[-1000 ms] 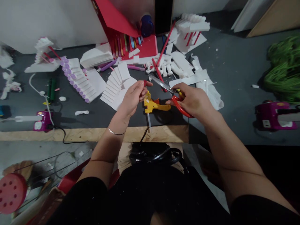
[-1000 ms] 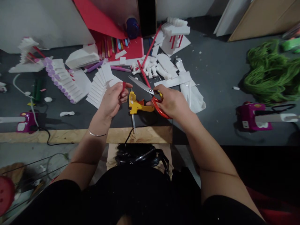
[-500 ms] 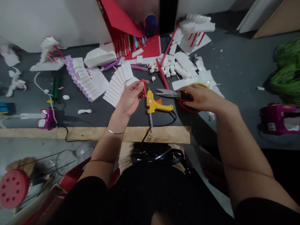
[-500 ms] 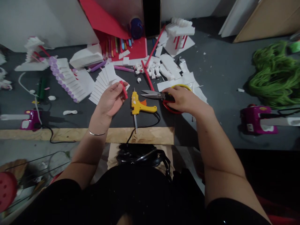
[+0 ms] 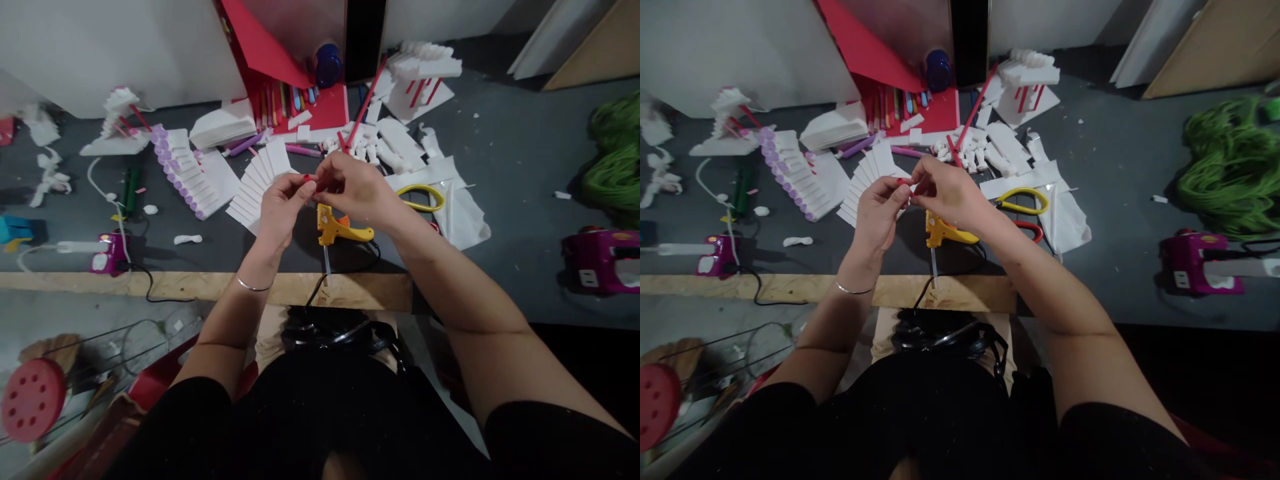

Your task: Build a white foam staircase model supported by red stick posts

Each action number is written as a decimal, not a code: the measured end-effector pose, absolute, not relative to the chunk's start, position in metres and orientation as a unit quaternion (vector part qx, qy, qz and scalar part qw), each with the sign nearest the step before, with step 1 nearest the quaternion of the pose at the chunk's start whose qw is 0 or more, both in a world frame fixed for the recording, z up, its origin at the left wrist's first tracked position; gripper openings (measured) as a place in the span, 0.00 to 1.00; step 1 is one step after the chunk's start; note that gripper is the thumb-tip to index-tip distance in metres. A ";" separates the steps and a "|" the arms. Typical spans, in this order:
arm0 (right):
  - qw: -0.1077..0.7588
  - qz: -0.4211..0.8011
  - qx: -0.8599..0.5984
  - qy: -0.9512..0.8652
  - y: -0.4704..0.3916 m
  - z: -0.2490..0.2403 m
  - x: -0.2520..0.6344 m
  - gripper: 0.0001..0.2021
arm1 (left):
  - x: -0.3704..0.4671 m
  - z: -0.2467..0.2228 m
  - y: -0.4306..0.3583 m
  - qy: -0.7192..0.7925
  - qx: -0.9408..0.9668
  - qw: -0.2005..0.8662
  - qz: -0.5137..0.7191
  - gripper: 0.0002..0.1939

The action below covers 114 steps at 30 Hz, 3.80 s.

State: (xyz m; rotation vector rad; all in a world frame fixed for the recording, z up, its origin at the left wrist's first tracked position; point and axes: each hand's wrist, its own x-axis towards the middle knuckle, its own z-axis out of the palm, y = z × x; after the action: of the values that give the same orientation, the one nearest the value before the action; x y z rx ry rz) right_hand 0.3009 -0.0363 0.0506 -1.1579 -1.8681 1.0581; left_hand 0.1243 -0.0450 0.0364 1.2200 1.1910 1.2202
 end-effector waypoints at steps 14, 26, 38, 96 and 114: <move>0.355 0.377 -0.424 -0.743 -0.003 0.037 0.288 0.06 | 0.091 0.023 -0.020 0.507 0.583 0.358 0.524 0.19; 0.253 0.278 -0.493 -0.785 0.041 0.001 0.267 0.08 | 0.037 -0.012 0.013 0.606 0.703 0.187 0.322 0.44; 0.216 0.251 -0.504 -0.797 0.040 0.013 0.250 0.08 | 0.036 -0.020 0.019 0.604 0.706 0.194 0.316 0.42; 0.225 0.307 -0.477 -0.793 0.056 0.002 0.254 0.13 | 0.054 -0.001 0.004 0.592 0.728 0.165 0.302 0.43; 0.216 0.251 -0.470 -0.818 0.064 -0.011 0.244 0.05 | 0.055 -0.003 0.003 0.608 0.716 0.171 0.298 0.46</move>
State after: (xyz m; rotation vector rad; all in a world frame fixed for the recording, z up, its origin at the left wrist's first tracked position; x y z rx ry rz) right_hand 0.2436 0.0638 -0.0114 -1.3043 -2.2676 0.6960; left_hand 0.0548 0.0031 -0.0035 2.0322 1.7264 0.8475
